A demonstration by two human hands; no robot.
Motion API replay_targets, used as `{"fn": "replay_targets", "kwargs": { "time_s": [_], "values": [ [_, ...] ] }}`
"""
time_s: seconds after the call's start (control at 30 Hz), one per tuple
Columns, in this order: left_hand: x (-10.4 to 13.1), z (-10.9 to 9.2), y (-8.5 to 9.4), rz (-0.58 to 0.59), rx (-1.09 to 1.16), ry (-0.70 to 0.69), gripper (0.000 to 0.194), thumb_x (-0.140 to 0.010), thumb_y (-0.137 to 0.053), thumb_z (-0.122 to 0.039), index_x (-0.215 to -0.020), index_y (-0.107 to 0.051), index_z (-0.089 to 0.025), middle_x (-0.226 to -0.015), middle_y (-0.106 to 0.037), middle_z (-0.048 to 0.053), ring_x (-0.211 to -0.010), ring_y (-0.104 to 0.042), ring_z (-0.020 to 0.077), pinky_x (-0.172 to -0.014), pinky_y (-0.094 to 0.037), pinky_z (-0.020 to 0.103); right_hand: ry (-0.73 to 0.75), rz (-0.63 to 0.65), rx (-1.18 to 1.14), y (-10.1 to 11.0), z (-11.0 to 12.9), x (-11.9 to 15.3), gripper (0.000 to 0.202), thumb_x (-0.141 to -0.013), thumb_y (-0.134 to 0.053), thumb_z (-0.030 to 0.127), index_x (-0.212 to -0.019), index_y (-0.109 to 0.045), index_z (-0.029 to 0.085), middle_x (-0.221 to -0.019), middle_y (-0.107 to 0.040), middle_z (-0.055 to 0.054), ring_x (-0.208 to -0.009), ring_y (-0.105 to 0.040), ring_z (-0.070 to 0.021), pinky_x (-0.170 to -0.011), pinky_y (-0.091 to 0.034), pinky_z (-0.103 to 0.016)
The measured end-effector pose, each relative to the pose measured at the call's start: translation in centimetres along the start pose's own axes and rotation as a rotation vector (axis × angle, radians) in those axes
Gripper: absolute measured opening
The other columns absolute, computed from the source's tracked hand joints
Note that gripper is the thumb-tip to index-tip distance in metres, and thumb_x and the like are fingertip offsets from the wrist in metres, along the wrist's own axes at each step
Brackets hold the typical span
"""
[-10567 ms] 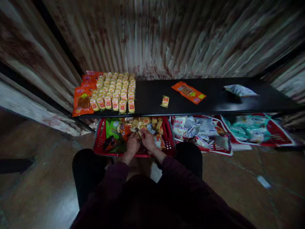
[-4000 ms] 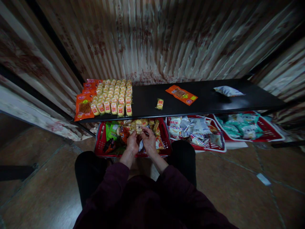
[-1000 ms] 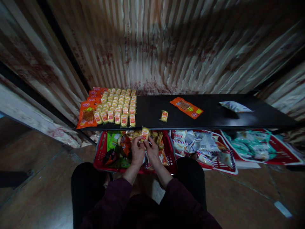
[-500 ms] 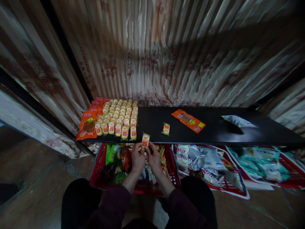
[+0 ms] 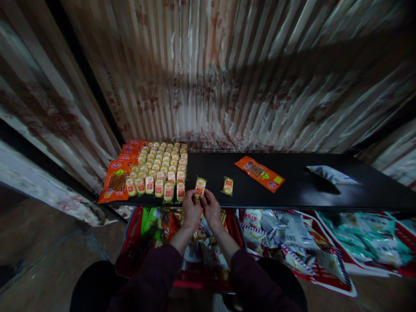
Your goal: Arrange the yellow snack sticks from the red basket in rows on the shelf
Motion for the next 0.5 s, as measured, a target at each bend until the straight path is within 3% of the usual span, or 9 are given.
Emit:
{"fn": "replay_targets", "kwargs": {
  "time_s": [0.5],
  "values": [
    [-5.9, -0.6, -3.2, -0.070, -0.004, 0.103, 0.024, -0.063, -0.056, -0.004, -0.077, -0.062, -0.021, -0.094, -0.062, 0.006, -0.100, -0.055, 0.0221, -0.097, -0.038, 0.036, 0.018, -0.032, 0.000, -1.6, -1.6, -7.2, 0.040, -0.073, -0.056, 0.039, -0.105, -0.062, 0.016, -0.100, -0.072, -0.009, -0.091, -0.067, -0.0234, -0.088, -0.051, -0.041]
  ]
}}
Point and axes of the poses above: each hand's wrist, its own x-axis away from the middle knuckle, its own y-axis out of the back of the hand, z = x × y, the point moved 5 cm from there along -x, towards the middle knuckle
